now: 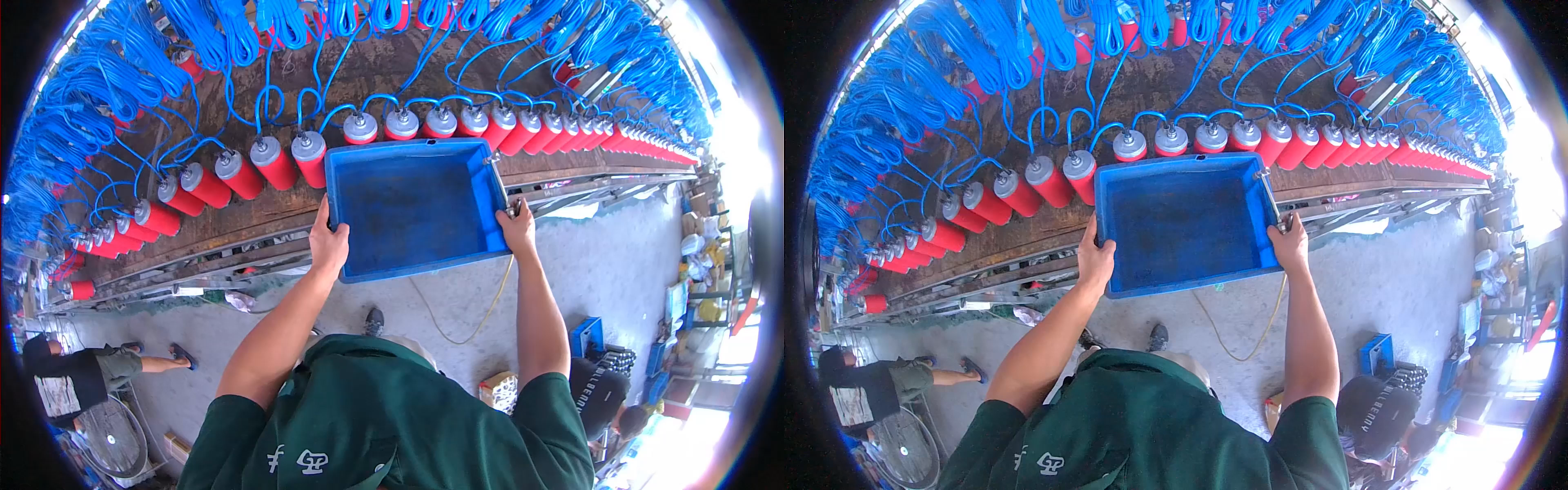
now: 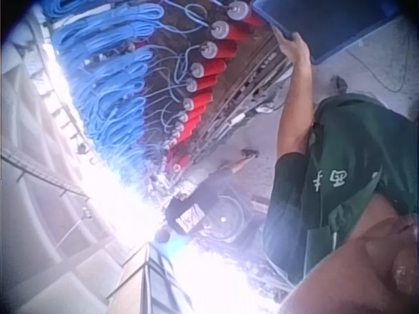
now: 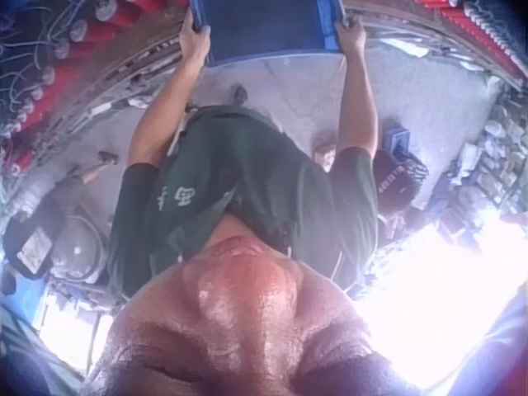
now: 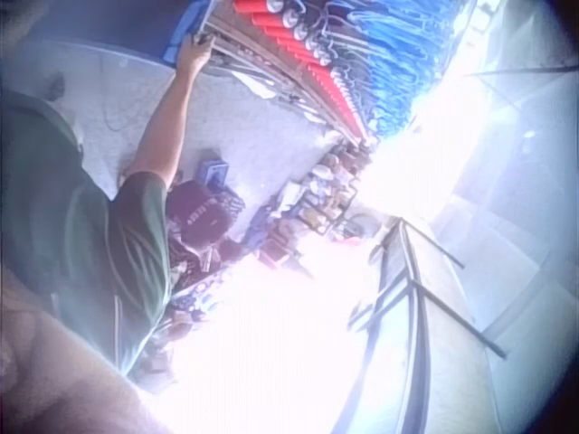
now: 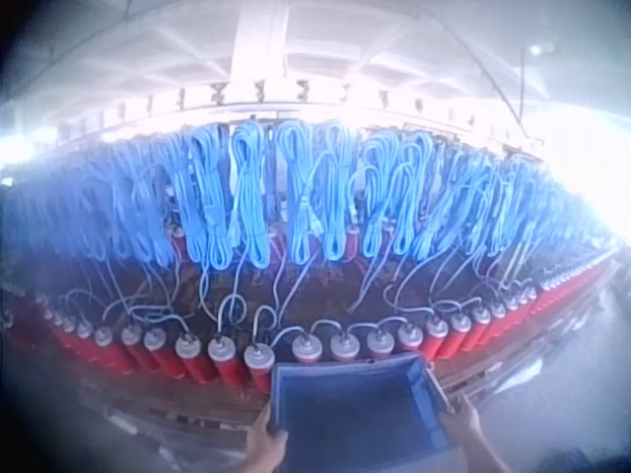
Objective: The person picks up a red canister, uses a handheld air nozzle to apply pressure to a valve, and then submerges the canister in a blue bin of water, repeating the process for multiple canisters.
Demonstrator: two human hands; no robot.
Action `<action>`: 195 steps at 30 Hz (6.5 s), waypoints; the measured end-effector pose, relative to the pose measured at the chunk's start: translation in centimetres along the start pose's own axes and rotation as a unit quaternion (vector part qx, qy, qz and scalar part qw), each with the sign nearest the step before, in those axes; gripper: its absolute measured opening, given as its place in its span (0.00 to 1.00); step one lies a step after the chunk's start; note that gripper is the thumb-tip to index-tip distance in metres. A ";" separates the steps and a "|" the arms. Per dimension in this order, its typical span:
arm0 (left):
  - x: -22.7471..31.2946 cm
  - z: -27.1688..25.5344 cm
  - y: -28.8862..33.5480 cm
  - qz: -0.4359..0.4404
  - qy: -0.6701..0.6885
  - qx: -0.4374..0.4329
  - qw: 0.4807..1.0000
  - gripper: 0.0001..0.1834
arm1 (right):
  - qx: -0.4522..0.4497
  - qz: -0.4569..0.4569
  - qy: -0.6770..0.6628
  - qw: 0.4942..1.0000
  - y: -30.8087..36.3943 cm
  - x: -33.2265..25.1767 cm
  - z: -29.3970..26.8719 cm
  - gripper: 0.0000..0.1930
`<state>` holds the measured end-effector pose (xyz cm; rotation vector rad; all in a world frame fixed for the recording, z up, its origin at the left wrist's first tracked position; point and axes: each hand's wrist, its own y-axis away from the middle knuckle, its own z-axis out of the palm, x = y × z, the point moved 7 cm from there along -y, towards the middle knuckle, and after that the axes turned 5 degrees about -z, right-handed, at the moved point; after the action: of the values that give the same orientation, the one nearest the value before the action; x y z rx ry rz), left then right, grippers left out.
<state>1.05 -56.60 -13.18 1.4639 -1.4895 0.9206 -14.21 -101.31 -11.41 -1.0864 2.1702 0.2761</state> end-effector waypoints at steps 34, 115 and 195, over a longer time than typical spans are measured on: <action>-0.8 -1.1 0.4 -0.059 -0.094 0.009 0.994 0.41 | -0.049 -0.076 0.254 0.963 -10.9 11.9 -2.7 0.19; 1.8 -8.9 0.9 -0.240 0.392 0.040 0.887 0.29 | -0.341 0.023 -0.299 0.891 9.6 -13.2 -1.6 0.12; -0.4 -6.3 -1.1 -0.241 0.418 -0.092 0.871 0.35 | -0.361 0.036 -0.305 0.880 1.3 -17.2 12.5 0.27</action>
<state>2.55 -50.73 -11.21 1.0029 -0.5158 0.8919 -2.00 -83.98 -9.51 -1.0839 1.5354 1.3524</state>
